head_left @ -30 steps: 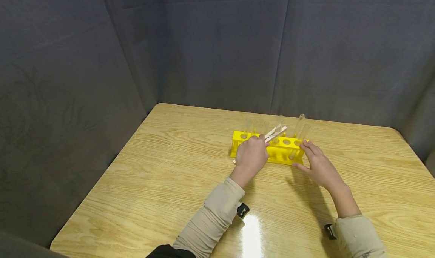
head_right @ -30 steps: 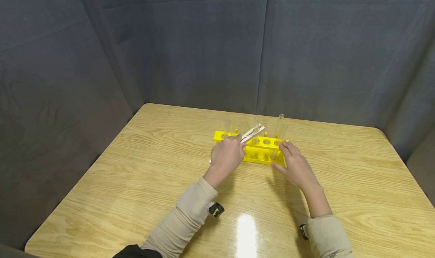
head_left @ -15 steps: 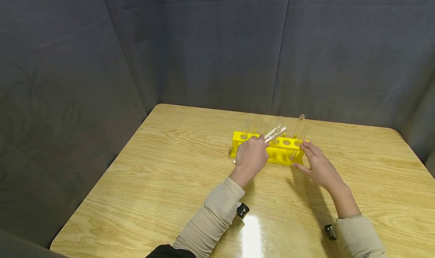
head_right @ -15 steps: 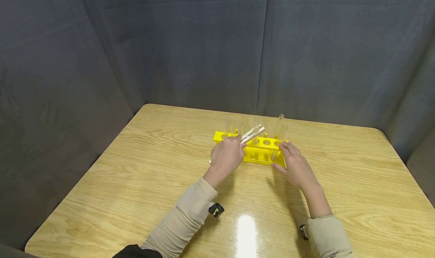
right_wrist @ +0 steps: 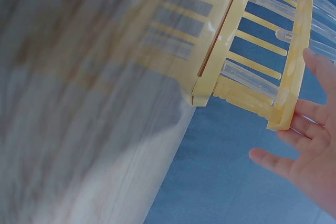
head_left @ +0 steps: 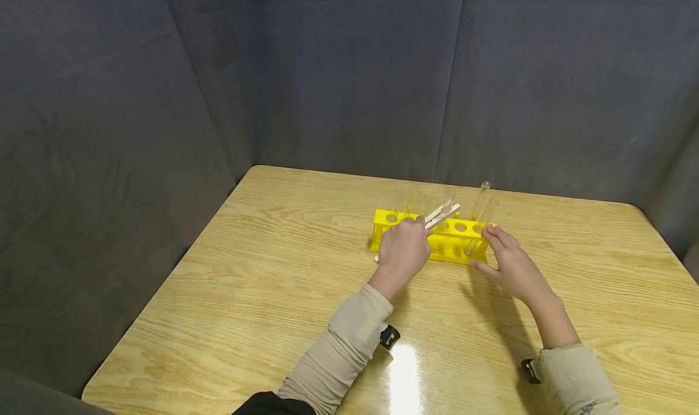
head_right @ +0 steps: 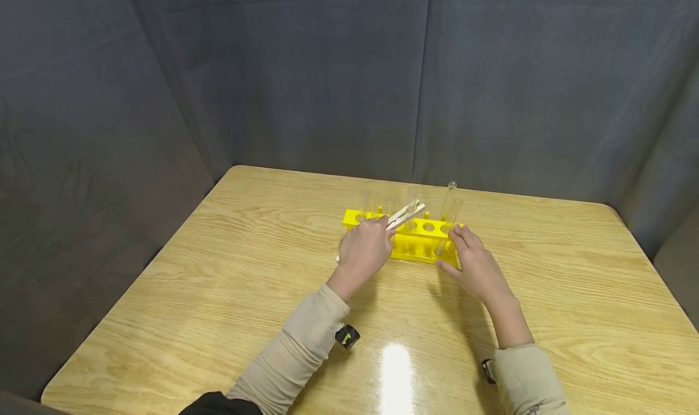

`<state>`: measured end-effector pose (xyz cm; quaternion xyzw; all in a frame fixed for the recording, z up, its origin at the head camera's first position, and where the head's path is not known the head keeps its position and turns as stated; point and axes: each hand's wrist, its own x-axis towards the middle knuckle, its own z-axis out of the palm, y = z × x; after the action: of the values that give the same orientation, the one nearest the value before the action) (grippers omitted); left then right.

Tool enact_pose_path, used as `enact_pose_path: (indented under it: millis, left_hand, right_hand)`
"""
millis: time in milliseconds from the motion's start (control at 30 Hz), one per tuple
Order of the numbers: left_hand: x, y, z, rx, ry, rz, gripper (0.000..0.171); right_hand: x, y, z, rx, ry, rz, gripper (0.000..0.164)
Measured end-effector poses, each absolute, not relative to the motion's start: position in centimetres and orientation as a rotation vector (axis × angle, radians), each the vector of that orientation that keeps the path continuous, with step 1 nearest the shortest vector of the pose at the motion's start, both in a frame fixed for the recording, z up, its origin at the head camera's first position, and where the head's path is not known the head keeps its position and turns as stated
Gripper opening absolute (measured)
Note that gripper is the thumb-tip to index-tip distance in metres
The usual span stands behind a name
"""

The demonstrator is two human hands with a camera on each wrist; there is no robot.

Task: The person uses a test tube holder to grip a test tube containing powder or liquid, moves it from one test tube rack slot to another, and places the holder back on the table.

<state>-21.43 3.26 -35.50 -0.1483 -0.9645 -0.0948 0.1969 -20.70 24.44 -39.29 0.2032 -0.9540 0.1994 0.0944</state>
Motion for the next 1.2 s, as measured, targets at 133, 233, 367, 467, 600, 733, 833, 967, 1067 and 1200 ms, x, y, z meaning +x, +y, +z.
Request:
enact_pose_path:
  millis: [133,233,367,467,600,733,833,967,1067,1200]
  left_hand:
    - [-21.43,3.28,-35.53,-0.411,-2.708,-0.271,0.022]
    - [-21.43,3.31,-35.57,-0.409,-2.718,-0.275,0.022]
    - [-21.52,3.35,-35.64,-0.408,-2.720,-0.275,0.022]
    - [-21.56,3.36,-35.70,-0.407,-2.720,-0.269,0.022]
    - [-21.58,3.38,-35.77,-0.409,-2.719,-0.265,0.022]
    - [-21.64,3.40,-35.84,-0.410,-2.714,-0.267,0.022]
    - [-21.69,3.42,-35.91,-0.407,-2.713,-0.269,0.021]
    - [-21.75,3.44,-36.01,-0.402,-2.716,-0.272,0.021]
    - [-21.77,3.43,-36.07,-0.402,-2.720,-0.267,0.022]
    - [-21.76,3.41,-36.14,-0.407,-2.720,-0.258,0.022]
  right_hand:
    - [-20.74,24.47,-39.33,0.599,-2.833,0.593,0.069]
    - [-20.70,24.51,-39.31,0.594,-2.837,0.593,0.069]
    - [-20.62,24.49,-39.17,0.592,-2.842,0.589,0.069]
    - [-20.58,24.49,-39.05,0.593,-2.848,0.594,0.069]
    - [-20.60,24.53,-39.03,0.592,-2.856,0.597,0.069]
    - [-20.65,24.53,-39.08,0.594,-2.853,0.595,0.069]
    - [-20.65,24.52,-39.12,0.597,-2.848,0.591,0.069]
    - [-20.63,24.50,-39.13,0.601,-2.839,0.587,0.068]
    - [-20.63,24.49,-39.13,0.598,-2.840,0.590,0.068]
    - [-20.64,24.45,-39.20,0.595,-2.840,0.582,0.068]
